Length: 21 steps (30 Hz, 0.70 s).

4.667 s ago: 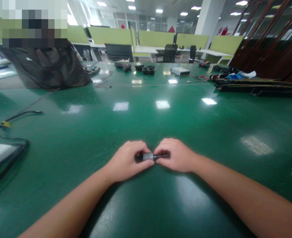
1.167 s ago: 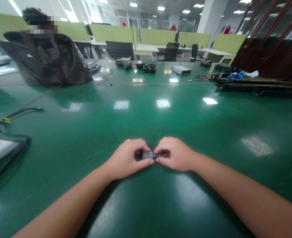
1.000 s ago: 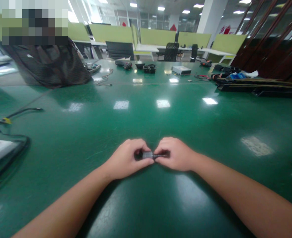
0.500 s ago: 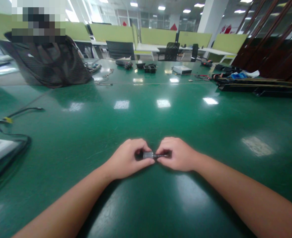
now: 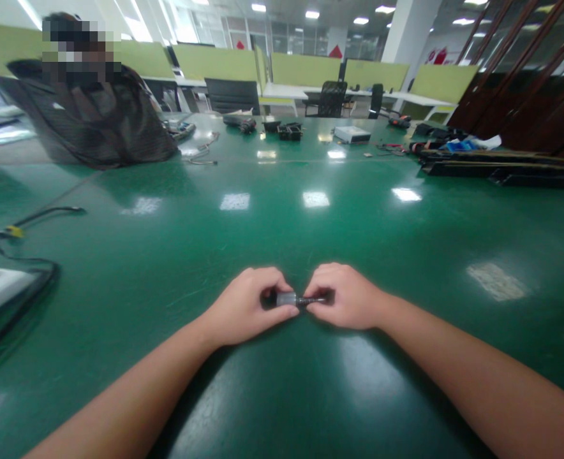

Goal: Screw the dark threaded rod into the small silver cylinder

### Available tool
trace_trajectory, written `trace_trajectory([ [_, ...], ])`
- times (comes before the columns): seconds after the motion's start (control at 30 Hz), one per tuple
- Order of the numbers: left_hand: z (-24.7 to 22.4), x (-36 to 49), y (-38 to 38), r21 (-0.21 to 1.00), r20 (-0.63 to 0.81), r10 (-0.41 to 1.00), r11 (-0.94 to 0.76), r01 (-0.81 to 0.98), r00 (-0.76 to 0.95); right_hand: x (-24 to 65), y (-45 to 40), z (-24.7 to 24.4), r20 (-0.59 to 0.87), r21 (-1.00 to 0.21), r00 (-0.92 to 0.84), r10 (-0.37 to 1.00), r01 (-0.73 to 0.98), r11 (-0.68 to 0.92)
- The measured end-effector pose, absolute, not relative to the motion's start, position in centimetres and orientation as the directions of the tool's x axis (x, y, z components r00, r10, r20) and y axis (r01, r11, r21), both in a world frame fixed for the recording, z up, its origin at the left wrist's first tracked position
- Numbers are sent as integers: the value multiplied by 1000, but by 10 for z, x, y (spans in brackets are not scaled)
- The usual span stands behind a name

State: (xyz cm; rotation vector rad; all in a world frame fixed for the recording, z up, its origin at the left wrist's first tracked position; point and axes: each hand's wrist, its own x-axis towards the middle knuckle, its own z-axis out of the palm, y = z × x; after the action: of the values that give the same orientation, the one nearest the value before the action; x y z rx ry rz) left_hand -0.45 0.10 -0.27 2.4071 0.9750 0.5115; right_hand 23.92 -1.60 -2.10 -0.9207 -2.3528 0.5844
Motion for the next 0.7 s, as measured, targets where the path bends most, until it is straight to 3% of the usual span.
trace_trajectory([
  [0.37,-5,-6,2,560,159,718,-631,537,678,249,-13,-15,295,-584,-620,727,485,651],
  [0.7,-4,-5,2,563,159,714,-633,531,682,279,-6,-6,88,-657,-603,793,563,502],
])
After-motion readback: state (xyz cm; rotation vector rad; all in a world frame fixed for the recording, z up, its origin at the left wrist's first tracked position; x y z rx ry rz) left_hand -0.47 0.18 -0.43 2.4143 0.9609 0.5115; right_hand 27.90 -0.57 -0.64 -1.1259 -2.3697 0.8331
